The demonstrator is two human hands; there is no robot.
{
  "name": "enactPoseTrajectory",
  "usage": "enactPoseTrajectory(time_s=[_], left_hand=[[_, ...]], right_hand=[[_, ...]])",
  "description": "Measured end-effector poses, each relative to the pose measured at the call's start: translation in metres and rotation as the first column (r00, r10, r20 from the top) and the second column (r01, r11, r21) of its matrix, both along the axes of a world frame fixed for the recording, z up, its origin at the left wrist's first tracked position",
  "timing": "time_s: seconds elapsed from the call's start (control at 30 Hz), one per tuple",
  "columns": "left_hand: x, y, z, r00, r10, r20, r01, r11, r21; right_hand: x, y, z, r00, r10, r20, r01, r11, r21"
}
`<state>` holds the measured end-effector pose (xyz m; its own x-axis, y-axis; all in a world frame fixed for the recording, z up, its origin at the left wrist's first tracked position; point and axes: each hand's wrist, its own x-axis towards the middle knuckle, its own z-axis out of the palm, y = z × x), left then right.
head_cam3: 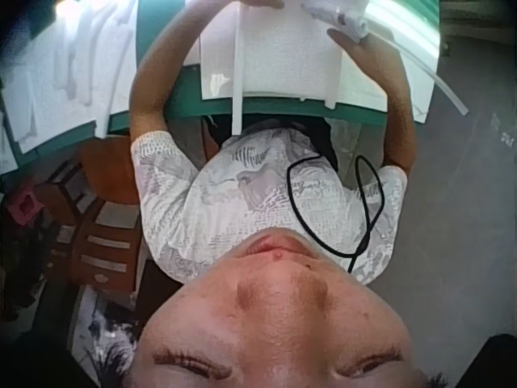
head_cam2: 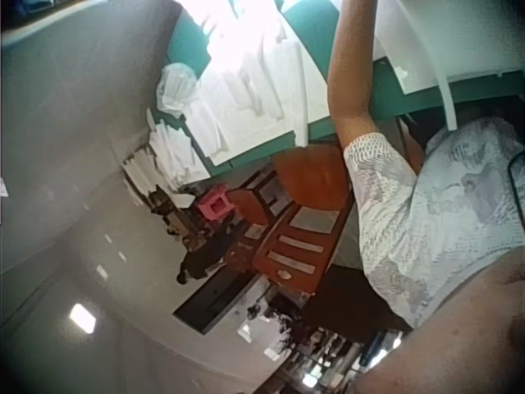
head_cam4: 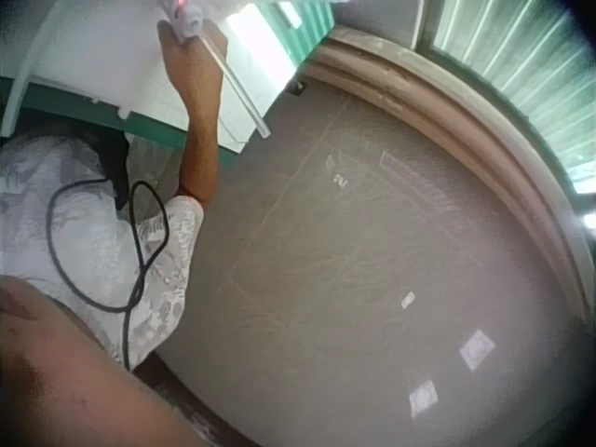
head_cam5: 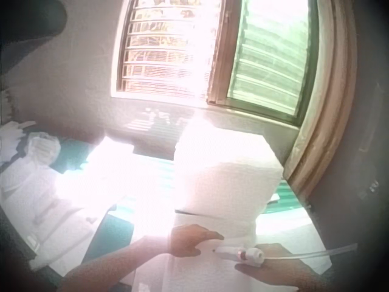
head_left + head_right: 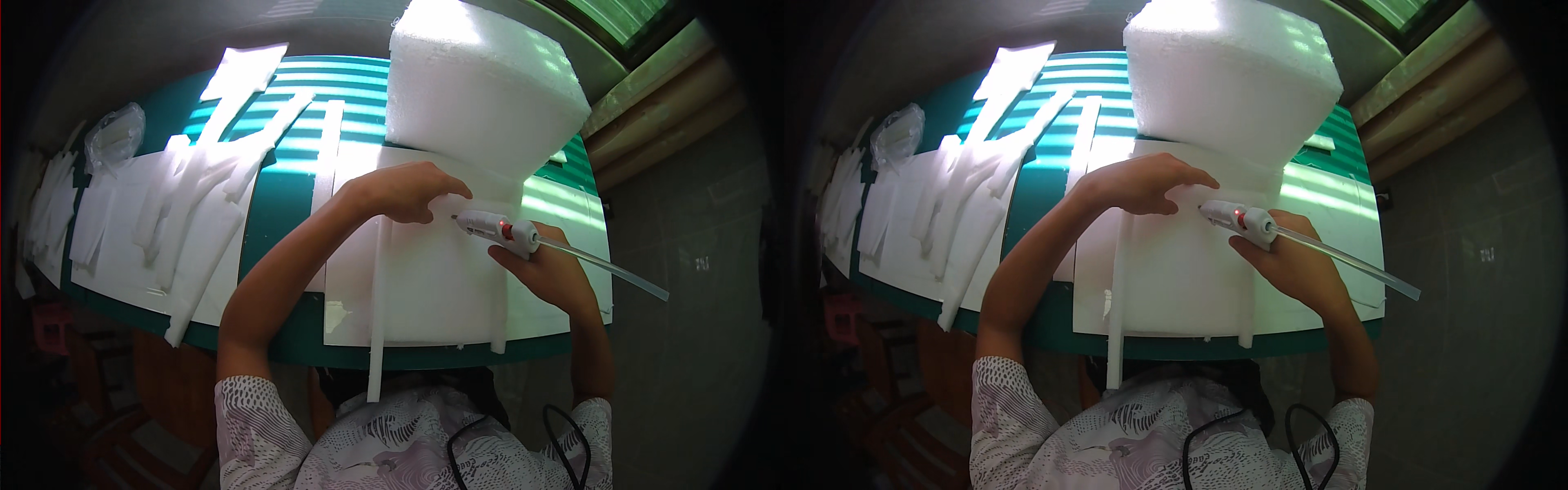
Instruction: Using a hot glue gun to assemble various pieces of white foam into a larger structure.
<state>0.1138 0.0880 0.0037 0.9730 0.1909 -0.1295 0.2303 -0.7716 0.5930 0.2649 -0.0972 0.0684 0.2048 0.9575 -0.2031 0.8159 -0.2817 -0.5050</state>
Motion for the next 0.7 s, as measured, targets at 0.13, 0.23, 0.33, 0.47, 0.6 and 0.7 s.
enactPoseTrajectory(time_s=[0.13, 0.23, 0.33, 0.47, 0.6, 0.7], left_hand=[[0.0004, 0.0004, -0.0009, 1.0, 0.008, -0.014, -0.008, 1.0, -0.01], [0.0011, 0.0012, -0.0029, 1.0, -0.009, 0.016, 0.009, 1.0, 0.003], [-0.0001, 0.0011, -0.0033, 1.0, -0.004, 0.012, 0.004, 1.0, -0.005], [0.0006, 0.001, -0.0029, 1.0, 0.003, 0.007, -0.003, 1.0, -0.004], [0.001, 0.001, -0.0021, 1.0, 0.001, 0.004, -0.001, 1.0, -0.008], [0.0003, 0.0007, -0.0024, 1.0, 0.0, 0.01, 0.0, 1.0, -0.011]], right_hand=[[0.0033, -0.0008, -0.0007, 1.0, -0.03, -0.007, 0.03, 0.999, -0.02], [0.0049, -0.0017, 0.0018, 1.0, 0.01, 0.011, -0.01, 1.0, -0.006], [0.0026, -0.0016, 0.0047, 0.998, -0.041, -0.039, 0.04, 0.999, -0.027], [0.0055, -0.0026, 0.0025, 1.0, -0.025, 0.001, 0.025, 1.0, -0.009], [0.0088, -0.0029, 0.0002, 0.999, 0.014, 0.031, -0.015, 1.0, 0.001], [0.007, -0.0032, 0.0006, 0.999, -0.03, 0.018, 0.03, 0.999, -0.018]])
